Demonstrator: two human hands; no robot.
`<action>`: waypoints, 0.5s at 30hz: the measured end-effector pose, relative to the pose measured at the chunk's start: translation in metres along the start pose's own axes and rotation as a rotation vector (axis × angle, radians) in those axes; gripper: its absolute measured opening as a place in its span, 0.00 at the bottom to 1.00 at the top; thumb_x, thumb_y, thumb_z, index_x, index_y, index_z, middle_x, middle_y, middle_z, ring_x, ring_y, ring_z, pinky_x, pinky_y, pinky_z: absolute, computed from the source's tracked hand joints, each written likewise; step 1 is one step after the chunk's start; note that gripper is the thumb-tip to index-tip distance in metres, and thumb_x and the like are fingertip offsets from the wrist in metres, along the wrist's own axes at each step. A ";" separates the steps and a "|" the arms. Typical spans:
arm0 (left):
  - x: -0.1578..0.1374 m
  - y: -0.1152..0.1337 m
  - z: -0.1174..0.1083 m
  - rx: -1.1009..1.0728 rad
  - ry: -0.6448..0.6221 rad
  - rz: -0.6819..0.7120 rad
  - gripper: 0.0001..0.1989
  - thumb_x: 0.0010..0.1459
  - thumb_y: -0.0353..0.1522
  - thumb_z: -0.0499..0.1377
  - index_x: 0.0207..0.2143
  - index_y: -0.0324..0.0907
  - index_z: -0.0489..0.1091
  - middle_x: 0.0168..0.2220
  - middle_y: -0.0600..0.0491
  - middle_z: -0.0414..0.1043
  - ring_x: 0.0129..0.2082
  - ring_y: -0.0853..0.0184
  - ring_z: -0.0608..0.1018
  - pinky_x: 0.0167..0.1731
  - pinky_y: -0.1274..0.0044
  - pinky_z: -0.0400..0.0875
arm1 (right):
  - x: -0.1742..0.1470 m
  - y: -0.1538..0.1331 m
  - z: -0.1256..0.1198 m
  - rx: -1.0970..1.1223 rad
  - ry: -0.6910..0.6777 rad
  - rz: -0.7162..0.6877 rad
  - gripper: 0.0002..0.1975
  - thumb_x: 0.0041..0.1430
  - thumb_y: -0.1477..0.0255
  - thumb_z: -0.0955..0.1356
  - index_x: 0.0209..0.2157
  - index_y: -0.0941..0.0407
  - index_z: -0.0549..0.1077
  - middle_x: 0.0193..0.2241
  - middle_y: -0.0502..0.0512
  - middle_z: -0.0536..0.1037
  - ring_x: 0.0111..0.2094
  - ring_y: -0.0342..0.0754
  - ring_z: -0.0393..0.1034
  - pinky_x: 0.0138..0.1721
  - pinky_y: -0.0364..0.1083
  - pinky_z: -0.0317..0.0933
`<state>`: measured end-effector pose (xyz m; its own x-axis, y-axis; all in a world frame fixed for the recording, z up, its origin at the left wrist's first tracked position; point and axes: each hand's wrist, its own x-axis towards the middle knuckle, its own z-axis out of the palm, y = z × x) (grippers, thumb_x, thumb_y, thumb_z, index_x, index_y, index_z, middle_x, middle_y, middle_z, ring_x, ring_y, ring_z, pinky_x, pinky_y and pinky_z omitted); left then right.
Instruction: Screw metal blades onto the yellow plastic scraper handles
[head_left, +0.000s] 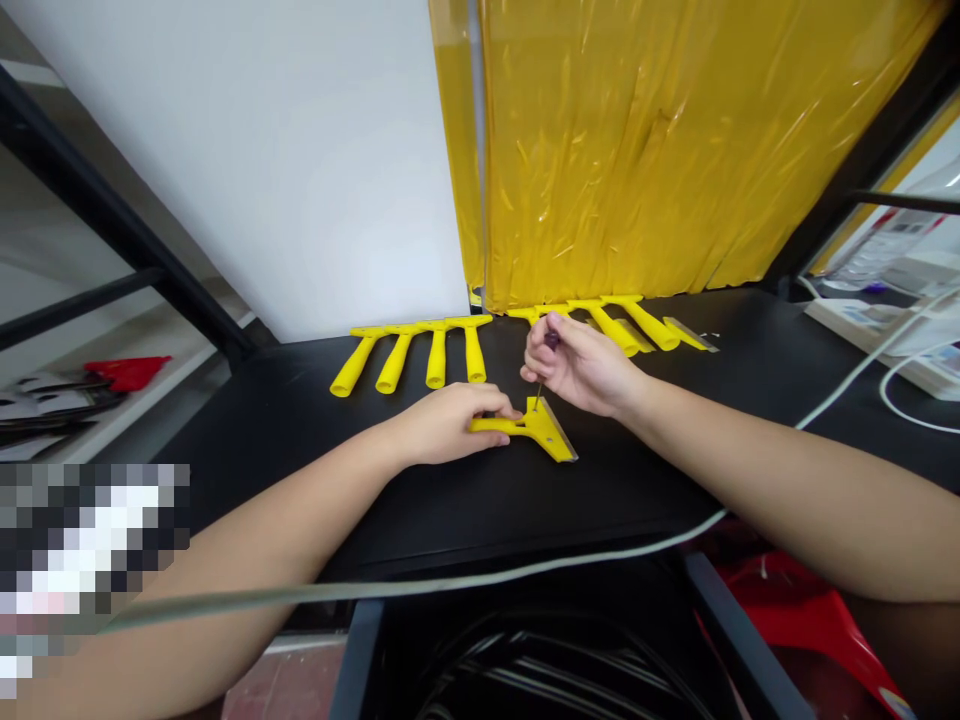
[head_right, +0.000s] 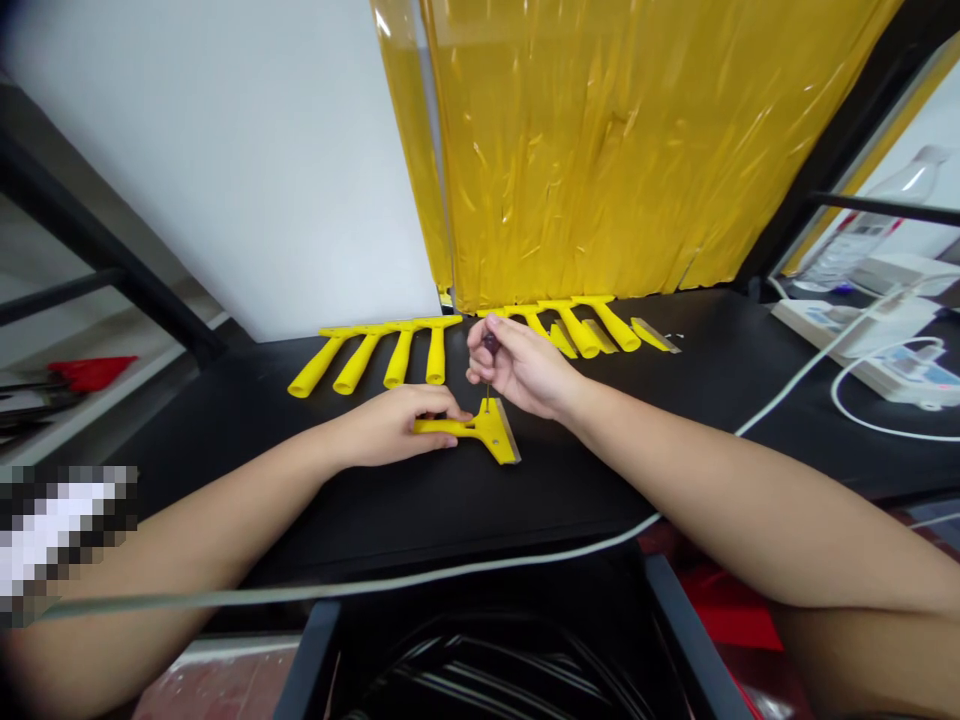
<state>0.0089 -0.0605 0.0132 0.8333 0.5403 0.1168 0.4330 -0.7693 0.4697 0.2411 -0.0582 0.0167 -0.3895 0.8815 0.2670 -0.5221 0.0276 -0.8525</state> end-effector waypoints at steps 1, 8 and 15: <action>0.000 0.000 0.000 -0.001 0.000 0.001 0.09 0.66 0.34 0.67 0.48 0.44 0.78 0.48 0.49 0.81 0.48 0.61 0.82 0.49 0.71 0.73 | -0.001 0.000 0.001 0.015 -0.025 0.014 0.14 0.72 0.59 0.69 0.36 0.53 0.72 0.21 0.43 0.58 0.22 0.42 0.51 0.32 0.46 0.62; -0.002 -0.002 0.000 0.002 -0.006 -0.013 0.11 0.67 0.35 0.66 0.50 0.45 0.78 0.49 0.49 0.81 0.49 0.60 0.82 0.51 0.69 0.74 | -0.003 0.003 0.005 0.063 0.012 -0.063 0.15 0.63 0.65 0.77 0.34 0.53 0.68 0.29 0.46 0.68 0.29 0.43 0.61 0.34 0.44 0.61; -0.002 -0.003 0.001 -0.001 -0.014 0.000 0.10 0.67 0.35 0.66 0.50 0.46 0.78 0.49 0.50 0.81 0.50 0.60 0.82 0.53 0.69 0.73 | -0.001 0.001 0.000 0.025 -0.023 -0.021 0.13 0.71 0.60 0.72 0.35 0.54 0.74 0.21 0.44 0.61 0.23 0.42 0.54 0.34 0.45 0.61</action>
<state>0.0060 -0.0593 0.0109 0.8379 0.5357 0.1049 0.4328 -0.7690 0.4704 0.2411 -0.0589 0.0157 -0.3955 0.8696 0.2956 -0.5488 0.0344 -0.8352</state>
